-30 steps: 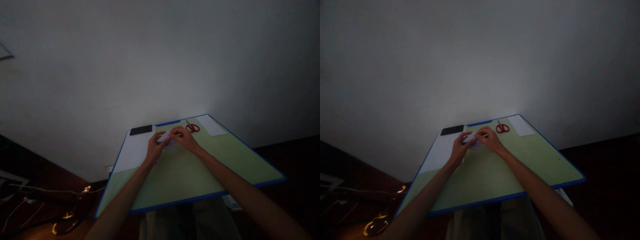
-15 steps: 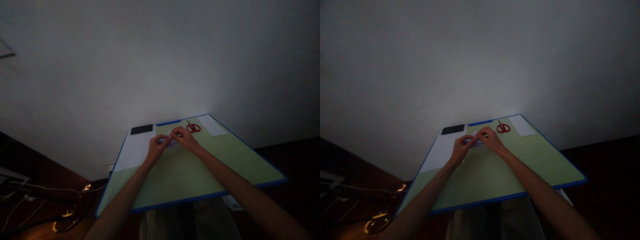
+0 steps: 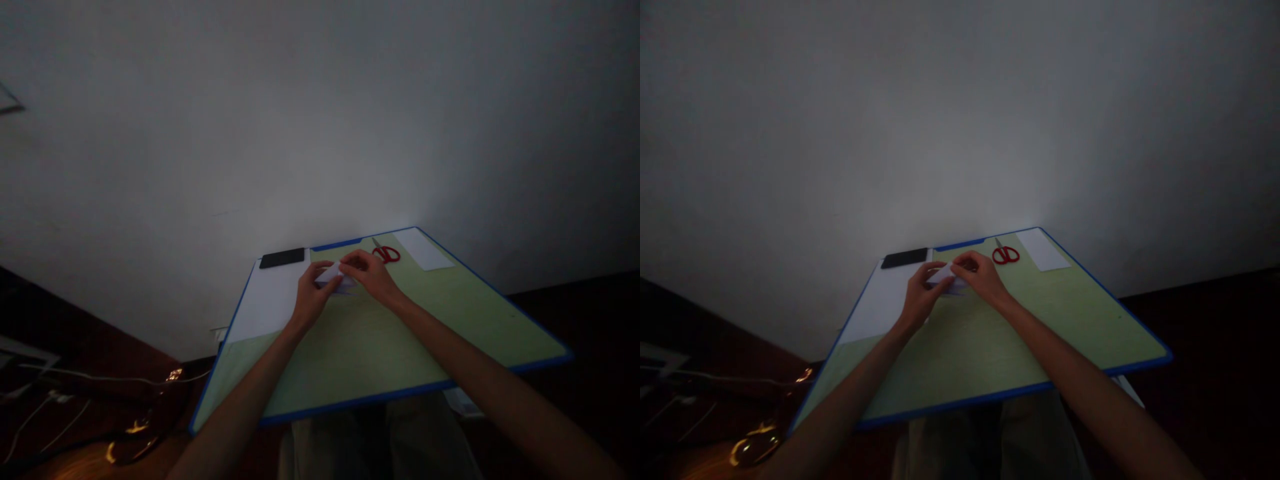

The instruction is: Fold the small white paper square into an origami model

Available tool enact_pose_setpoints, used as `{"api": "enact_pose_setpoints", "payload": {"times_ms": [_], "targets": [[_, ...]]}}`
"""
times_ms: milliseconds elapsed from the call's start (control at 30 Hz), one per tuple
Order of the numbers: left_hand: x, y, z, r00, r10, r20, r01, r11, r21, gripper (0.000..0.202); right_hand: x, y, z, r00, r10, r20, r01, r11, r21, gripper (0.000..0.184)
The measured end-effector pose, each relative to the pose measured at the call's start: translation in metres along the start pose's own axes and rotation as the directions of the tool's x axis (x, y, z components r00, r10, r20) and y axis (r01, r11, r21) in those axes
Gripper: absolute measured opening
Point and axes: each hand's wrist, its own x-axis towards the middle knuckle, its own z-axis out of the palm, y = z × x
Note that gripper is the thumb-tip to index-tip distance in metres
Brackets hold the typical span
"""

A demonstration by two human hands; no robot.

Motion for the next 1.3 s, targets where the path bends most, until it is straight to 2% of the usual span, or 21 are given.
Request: {"api": "enact_pose_setpoints", "payload": {"times_ms": [333, 567, 833, 933, 1033, 1300], "targets": [[0.0012, -0.0035, -0.0012, 1.0, 0.018, -0.014, -0.017, 0.999, 0.036, 0.039, 0.0001, -0.0001, 0.0006, 0.999, 0.028, 0.033, -0.029, 0.999, 0.026, 0.022], [0.001, -0.0044, -0.0016, 1.0, 0.013, -0.013, -0.013, 1.0, 0.015, 0.042, -0.0009, -0.0027, 0.0002, 0.998, -0.055, 0.02, 0.056, 0.998, -0.022, 0.018], [0.002, -0.0045, -0.0021, 0.999, 0.027, -0.029, -0.026, 0.998, 0.053, 0.041, -0.0005, -0.0017, 0.0007, 0.999, -0.031, 0.02, 0.031, 0.999, -0.019, 0.016], [0.0022, -0.0051, -0.0018, 0.999, 0.028, -0.028, -0.027, 0.999, 0.041, 0.041, 0.0, -0.0014, 0.0008, 1.0, -0.023, -0.019, 0.024, 0.999, 0.034, 0.02], [0.0018, -0.0046, -0.0016, 0.999, 0.032, -0.03, -0.03, 0.999, 0.037, 0.04, 0.0003, -0.0015, 0.0005, 1.0, -0.016, -0.002, 0.016, 0.998, 0.059, 0.022], [0.002, -0.0044, -0.002, 0.998, 0.064, -0.026, -0.062, 0.997, 0.05, 0.041, 0.0013, 0.0021, 0.0005, 0.998, -0.058, -0.001, 0.058, 0.997, 0.052, 0.02]]}}
